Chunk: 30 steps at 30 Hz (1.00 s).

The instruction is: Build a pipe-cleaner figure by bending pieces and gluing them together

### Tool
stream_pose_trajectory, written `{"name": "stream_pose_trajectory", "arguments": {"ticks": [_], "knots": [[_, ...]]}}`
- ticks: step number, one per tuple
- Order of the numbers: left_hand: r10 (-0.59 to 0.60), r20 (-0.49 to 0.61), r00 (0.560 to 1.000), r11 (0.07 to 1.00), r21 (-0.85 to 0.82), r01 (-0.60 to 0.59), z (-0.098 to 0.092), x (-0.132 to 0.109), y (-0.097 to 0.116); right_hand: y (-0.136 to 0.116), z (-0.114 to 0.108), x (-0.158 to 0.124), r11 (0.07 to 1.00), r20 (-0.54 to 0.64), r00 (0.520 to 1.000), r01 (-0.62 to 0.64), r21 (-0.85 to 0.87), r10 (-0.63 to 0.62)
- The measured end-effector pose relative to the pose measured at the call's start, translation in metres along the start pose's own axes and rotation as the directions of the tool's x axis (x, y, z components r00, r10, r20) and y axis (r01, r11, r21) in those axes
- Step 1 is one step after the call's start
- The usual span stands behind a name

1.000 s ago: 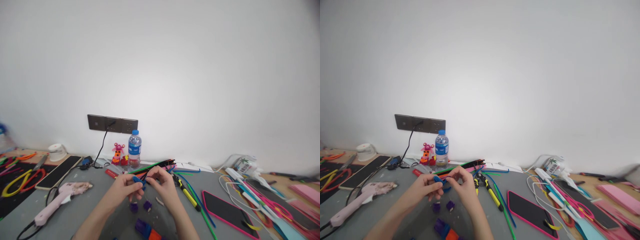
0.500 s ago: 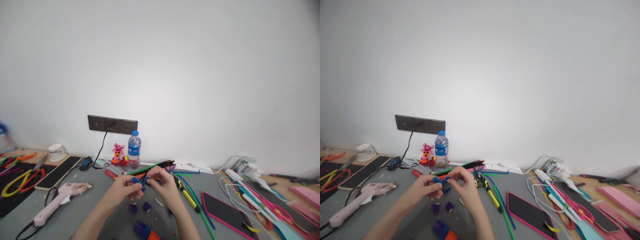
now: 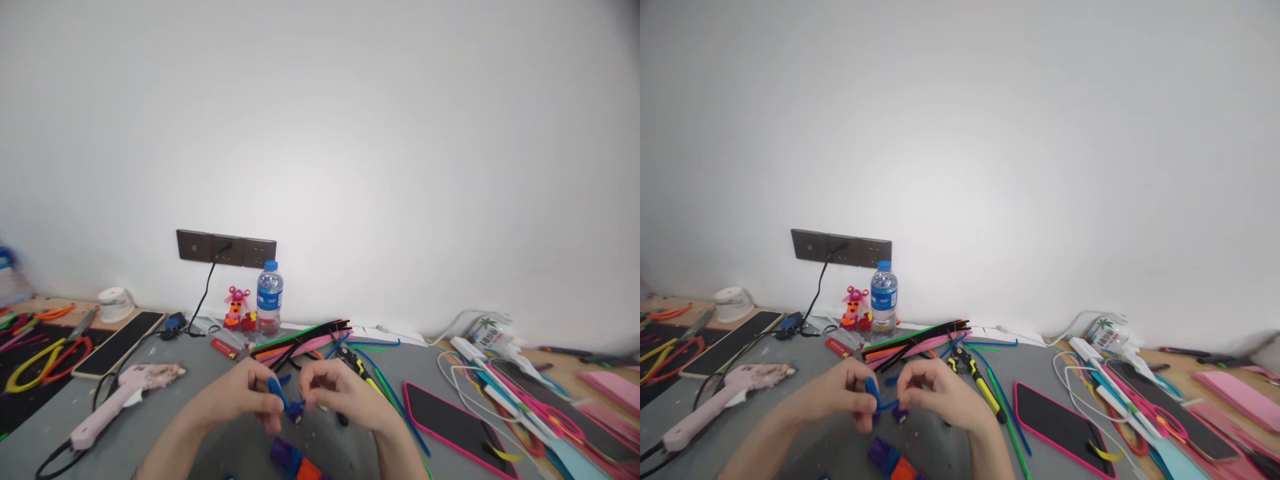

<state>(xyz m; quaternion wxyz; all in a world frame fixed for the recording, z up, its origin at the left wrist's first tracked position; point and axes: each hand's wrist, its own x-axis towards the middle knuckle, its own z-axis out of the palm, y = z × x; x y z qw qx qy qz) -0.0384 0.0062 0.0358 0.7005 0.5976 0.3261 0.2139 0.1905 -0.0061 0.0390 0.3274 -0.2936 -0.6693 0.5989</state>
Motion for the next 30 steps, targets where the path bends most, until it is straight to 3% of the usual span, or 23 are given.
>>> {"name": "stream_pose_trajectory", "arguments": {"ticks": [2, 4, 7, 9, 11, 13, 16, 20, 24, 27, 30], "knots": [[-0.053, 0.12, 0.991, 0.998, -0.019, 0.056, 0.005, 0.0, -0.003, 0.002, -0.002, -0.004, 0.988, 0.154, 0.985, -0.103, 0.118, 0.084], [-0.077, 0.163, 0.984, 0.996, -0.038, 0.084, 0.011, 0.003, -0.005, 0.005, -0.002, -0.003, 0.976, 0.175, 0.981, -0.117, 0.183, 0.085], [-0.02, -0.025, 0.999, 0.996, -0.09, 0.017, 0.017, 0.011, -0.007, 0.009, -0.001, 0.005, 0.967, -0.062, 0.998, 0.038, 0.252, -0.024], [0.028, -0.199, 0.98, 0.991, -0.124, -0.053, 0.018, 0.017, -0.007, 0.011, 0.0, 0.013, 0.945, -0.259, 0.961, 0.168, 0.28, -0.094], [0.06, -0.324, 0.944, 0.983, -0.144, -0.112, 0.017, 0.021, -0.006, 0.013, 0.001, 0.019, 0.923, -0.377, 0.918, 0.247, 0.297, -0.124], [0.086, -0.39, 0.917, 0.978, -0.143, -0.152, 0.017, 0.024, -0.007, 0.014, 0.003, 0.022, 0.918, -0.412, 0.903, 0.26, 0.3, -0.121], [0.118, -0.419, 0.901, 0.979, -0.104, -0.176, 0.017, 0.026, -0.007, 0.014, 0.005, 0.023, 0.948, -0.375, 0.922, 0.198, 0.247, -0.095], [0.169, -0.388, 0.906, 0.98, -0.034, -0.197, 0.017, 0.026, -0.007, 0.011, 0.011, 0.024, 0.981, -0.326, 0.942, 0.13, 0.143, -0.077], [0.201, -0.376, 0.905, 0.979, 0.046, -0.198, 0.015, 0.027, -0.01, 0.011, 0.012, 0.027, 0.984, -0.371, 0.924, 0.14, 0.108, -0.091], [0.214, -0.37, 0.904, 0.971, 0.184, -0.155, 0.014, 0.03, -0.018, 0.017, 0.005, 0.028, 0.983, -0.459, 0.883, 0.158, 0.097, -0.096], [0.251, -0.373, 0.893, 0.865, 0.5, -0.035, 0.017, 0.033, -0.027, 0.026, -0.006, 0.028, 0.975, -0.594, 0.801, 0.188, 0.122, -0.08]]}}
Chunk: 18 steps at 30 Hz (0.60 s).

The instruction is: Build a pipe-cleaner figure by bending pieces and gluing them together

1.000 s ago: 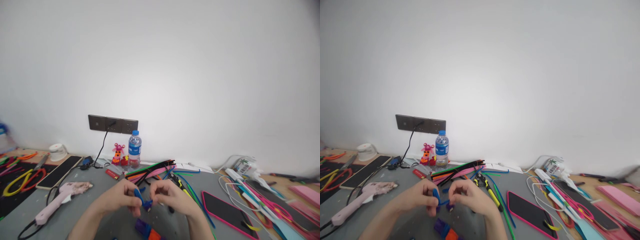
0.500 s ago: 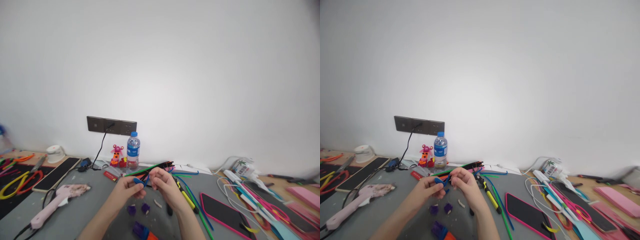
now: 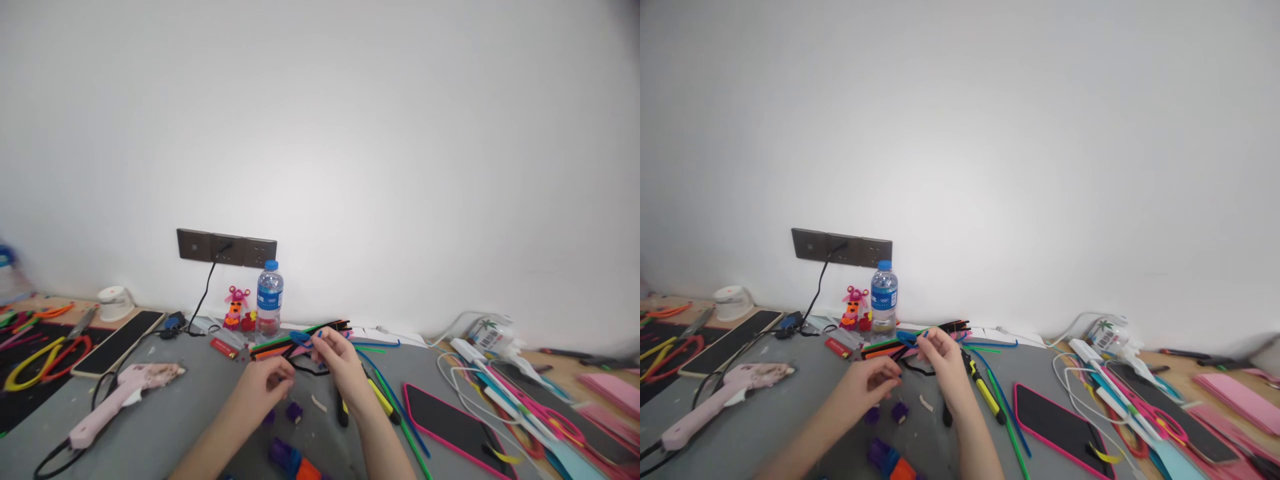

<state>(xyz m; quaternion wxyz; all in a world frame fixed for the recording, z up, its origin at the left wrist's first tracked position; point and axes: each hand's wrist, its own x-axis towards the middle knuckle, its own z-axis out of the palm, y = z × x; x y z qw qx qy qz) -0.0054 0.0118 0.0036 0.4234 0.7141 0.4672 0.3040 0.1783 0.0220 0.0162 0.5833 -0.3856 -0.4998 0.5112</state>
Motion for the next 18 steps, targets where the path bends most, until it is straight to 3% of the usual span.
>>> {"name": "stream_pose_trajectory", "arguments": {"ticks": [3, 6, 12, 18], "knots": [[-0.056, -0.048, 0.997, 0.905, 0.42, 0.072, 0.007, -0.004, -0.001, 0.007, -0.01, 0.005, 0.996, -0.124, 0.992, -0.012, 0.083, 0.023], [-0.144, -0.034, 0.989, 0.767, 0.628, 0.133, 0.011, -0.007, 0.001, 0.01, -0.014, 0.009, 0.992, -0.164, 0.986, -0.009, 0.129, 0.03], [-0.148, 0.001, 0.989, 0.705, 0.701, 0.105, 0.013, -0.004, 0.005, 0.01, -0.011, 0.008, 0.99, -0.164, 0.986, -0.016, 0.14, 0.039], [-0.127, 0.008, 0.992, 0.705, 0.704, 0.085, 0.011, -0.003, -0.001, 0.013, -0.011, 0.009, 0.987, -0.17, 0.984, -0.031, 0.155, 0.057]]}}
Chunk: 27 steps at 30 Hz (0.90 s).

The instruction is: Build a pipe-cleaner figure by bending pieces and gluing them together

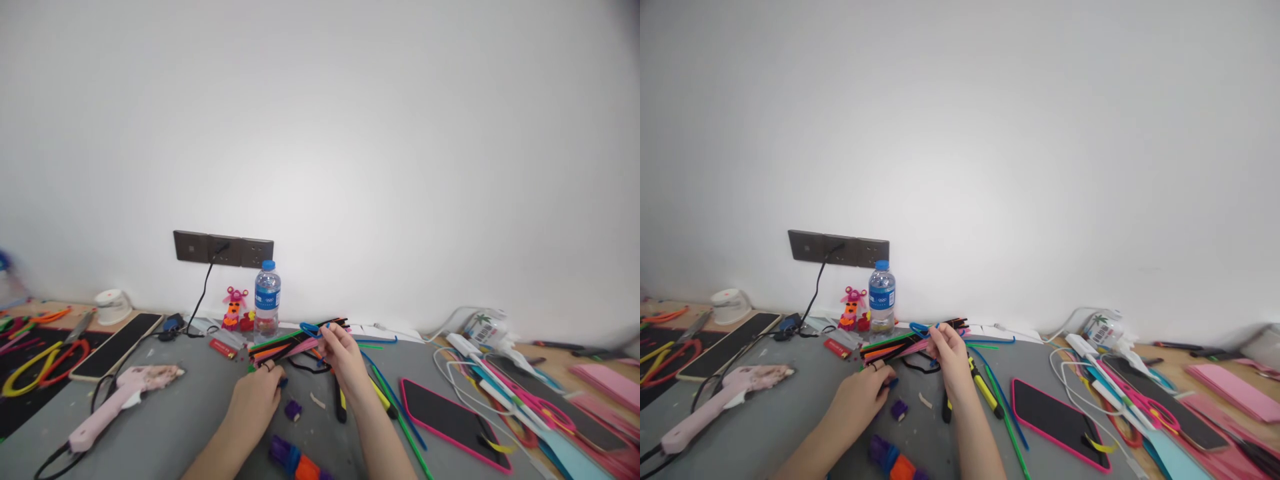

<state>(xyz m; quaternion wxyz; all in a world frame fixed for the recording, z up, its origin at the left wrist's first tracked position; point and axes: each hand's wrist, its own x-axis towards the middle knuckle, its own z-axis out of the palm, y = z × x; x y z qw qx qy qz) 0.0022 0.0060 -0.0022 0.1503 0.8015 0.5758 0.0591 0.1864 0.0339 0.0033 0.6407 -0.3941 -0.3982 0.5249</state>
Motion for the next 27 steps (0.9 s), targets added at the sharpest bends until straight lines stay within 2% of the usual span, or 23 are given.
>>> {"name": "stream_pose_trajectory", "arguments": {"ticks": [5, 8, 13, 15, 17, 20, 22, 27], "knots": [[0.009, 0.062, 0.998, 0.987, -0.162, 0.001, 0.002, -0.001, -0.007, 0.003, 0.0, 0.001, 1.0, 0.008, 1.0, -0.001, 0.0, 0.001], [0.002, 0.08, 0.997, 0.981, -0.194, 0.014, 0.006, -0.002, -0.012, 0.005, 0.0, 0.001, 1.0, 0.019, 1.0, 0.008, -0.001, -0.008], [0.004, 0.059, 0.998, 0.974, -0.227, 0.009, 0.005, -0.001, -0.016, 0.003, 0.001, 0.0, 1.0, 0.028, 1.0, 0.004, 0.0, -0.004], [0.025, 0.027, 0.999, 0.95, -0.312, -0.015, 0.001, 0.0, -0.014, 0.002, 0.002, 0.0, 1.0, 0.028, 1.0, 0.005, 0.004, -0.005], [0.058, -0.013, 0.998, 0.863, -0.502, -0.057, -0.002, 0.001, -0.01, 0.001, 0.002, 0.0, 1.0, 0.027, 1.0, 0.009, 0.009, -0.01], [0.035, -0.029, 0.999, 0.624, -0.78, -0.044, -0.003, 0.002, -0.002, -0.001, 0.002, -0.001, 1.0, 0.024, 1.0, 0.014, 0.018, -0.014], [0.009, -0.034, 0.999, 0.499, -0.866, -0.034, -0.002, 0.003, 0.001, -0.001, 0.002, -0.001, 0.999, 0.024, 1.0, 0.016, 0.029, -0.017], [-0.005, -0.054, 0.999, 0.308, -0.95, -0.05, -0.006, 0.005, 0.004, -0.003, 0.004, -0.003, 0.998, 0.038, 0.999, 0.027, 0.055, -0.029]]}}
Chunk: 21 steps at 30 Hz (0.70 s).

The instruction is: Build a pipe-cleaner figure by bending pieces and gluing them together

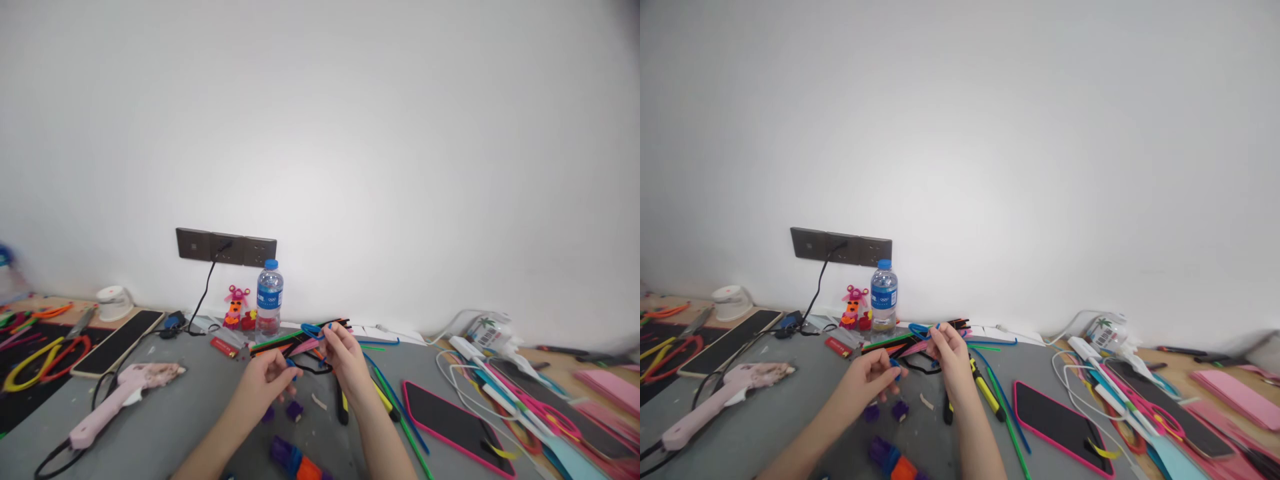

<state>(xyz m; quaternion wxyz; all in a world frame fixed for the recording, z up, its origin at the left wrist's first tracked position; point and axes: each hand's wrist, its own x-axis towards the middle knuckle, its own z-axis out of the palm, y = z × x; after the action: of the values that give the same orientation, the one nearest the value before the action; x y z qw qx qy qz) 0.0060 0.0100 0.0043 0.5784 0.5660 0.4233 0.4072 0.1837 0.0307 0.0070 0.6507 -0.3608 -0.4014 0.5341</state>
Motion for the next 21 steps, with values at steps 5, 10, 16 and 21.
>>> {"name": "stream_pose_trajectory", "arguments": {"ticks": [5, 10, 16, 21], "knots": [[0.02, -0.011, 1.0, 0.998, -0.066, -0.021, -0.003, 0.002, 0.006, 0.0, 0.0, 0.001, 1.0, 0.015, 1.0, -0.014, 0.01, 0.014], [0.089, -0.053, 0.995, 0.996, 0.025, -0.088, -0.011, 0.005, -0.001, 0.003, -0.001, 0.002, 1.0, 0.012, 1.0, 0.003, 0.019, -0.003], [0.137, -0.048, 0.989, 0.933, 0.341, -0.113, -0.016, 0.005, -0.003, 0.001, -0.002, 0.002, 1.0, -0.017, 1.0, -0.022, 0.014, 0.022], [0.127, 0.08, 0.989, 0.614, 0.776, -0.141, -0.017, -0.006, -0.001, -0.002, -0.002, 0.002, 1.0, -0.023, 1.0, -0.007, 0.009, 0.008]]}}
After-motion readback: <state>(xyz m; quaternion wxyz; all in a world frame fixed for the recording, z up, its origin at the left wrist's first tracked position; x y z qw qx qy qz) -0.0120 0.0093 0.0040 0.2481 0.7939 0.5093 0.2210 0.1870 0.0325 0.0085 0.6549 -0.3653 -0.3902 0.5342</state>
